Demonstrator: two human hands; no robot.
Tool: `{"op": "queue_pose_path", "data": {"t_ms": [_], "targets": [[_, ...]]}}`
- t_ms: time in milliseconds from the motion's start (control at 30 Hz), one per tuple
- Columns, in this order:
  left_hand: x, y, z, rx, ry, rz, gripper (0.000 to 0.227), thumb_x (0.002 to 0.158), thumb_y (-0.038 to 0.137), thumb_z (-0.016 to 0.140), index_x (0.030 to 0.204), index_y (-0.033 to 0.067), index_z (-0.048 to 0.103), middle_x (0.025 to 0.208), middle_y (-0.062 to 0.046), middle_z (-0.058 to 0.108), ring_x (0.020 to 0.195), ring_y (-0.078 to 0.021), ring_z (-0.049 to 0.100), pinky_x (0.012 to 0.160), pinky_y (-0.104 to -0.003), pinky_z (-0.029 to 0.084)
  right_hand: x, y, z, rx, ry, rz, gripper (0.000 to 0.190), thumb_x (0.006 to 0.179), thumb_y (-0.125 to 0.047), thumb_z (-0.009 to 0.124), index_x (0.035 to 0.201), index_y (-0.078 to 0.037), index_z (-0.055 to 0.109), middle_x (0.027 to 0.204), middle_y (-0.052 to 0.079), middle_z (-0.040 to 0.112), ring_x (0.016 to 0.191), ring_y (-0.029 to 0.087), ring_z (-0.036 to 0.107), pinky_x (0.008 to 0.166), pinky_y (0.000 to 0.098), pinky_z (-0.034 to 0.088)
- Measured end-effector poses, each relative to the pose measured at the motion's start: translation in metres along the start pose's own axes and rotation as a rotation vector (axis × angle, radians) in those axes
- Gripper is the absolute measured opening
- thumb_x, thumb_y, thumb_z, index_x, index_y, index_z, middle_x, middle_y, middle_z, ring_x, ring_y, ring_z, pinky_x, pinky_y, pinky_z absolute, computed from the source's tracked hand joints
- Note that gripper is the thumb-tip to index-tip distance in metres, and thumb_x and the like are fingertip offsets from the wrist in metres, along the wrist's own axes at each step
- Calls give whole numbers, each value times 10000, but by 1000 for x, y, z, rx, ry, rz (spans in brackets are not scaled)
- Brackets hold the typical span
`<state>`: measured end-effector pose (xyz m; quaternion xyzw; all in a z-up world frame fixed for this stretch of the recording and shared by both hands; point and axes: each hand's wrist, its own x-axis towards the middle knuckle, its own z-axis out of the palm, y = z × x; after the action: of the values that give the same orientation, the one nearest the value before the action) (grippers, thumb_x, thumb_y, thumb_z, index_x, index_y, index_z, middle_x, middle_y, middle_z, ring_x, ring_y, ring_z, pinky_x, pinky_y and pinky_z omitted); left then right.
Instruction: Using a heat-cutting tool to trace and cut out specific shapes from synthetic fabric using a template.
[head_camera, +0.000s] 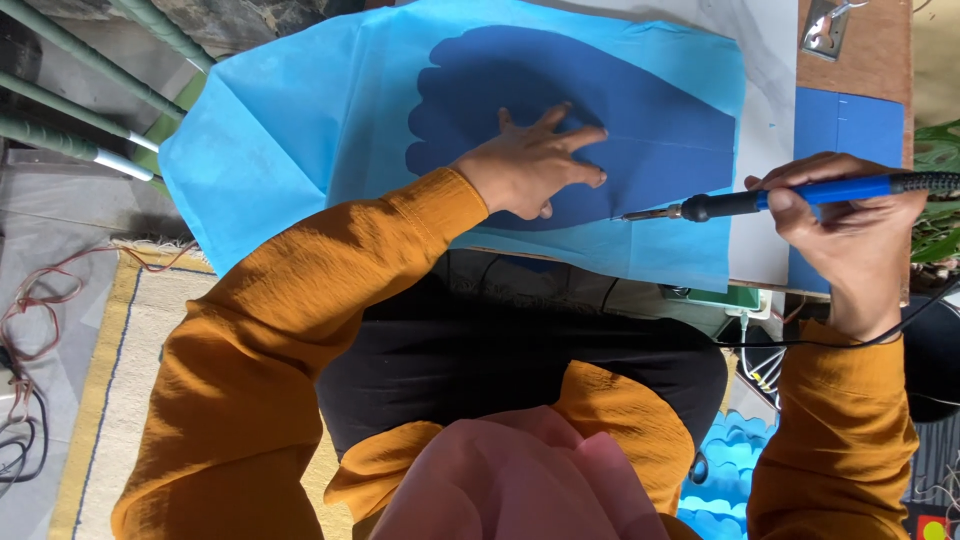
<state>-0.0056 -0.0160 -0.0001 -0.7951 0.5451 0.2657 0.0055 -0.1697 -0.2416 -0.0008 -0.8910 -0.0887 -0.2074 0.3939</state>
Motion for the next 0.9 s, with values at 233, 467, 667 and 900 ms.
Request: {"op": "queue_pose_path", "data": {"t_ms": [233,467,667,900], "targets": [[14,-3,10,123,50,88,598,742,106,660,1263,237,396,1401,-22,177,1277,-385,135,800,-746,352,2,-1,2,24,40,-5,174,929,-56,609,881,106,566,920,230,609,876,305,639,696,312,489],[11,5,3,157,2,45,711,766,-11,533,1336,343,299,1391,-26,176,1242,-376,143,805,-731,364,-1,15,-6,57,21,-3,152,940,-31,583,925,115,542,928,244,588,918,357,641,722,353,529],[13,11,0,169,-31,39,779,744,-101,444,1354,352,271,1353,-45,195,1230,-395,158,833,-734,337,4,8,-6,40,21,-17,167,925,-54,597,886,106,570,912,233,608,862,309,639,686,317,498],[23,16,1,255,-31,16,801,737,-58,543,1344,387,267,1316,-54,217,1179,-399,230,821,-751,322,-3,23,-15,32,72,40,176,953,-47,626,891,102,555,936,235,600,903,322,636,761,346,505]]}}
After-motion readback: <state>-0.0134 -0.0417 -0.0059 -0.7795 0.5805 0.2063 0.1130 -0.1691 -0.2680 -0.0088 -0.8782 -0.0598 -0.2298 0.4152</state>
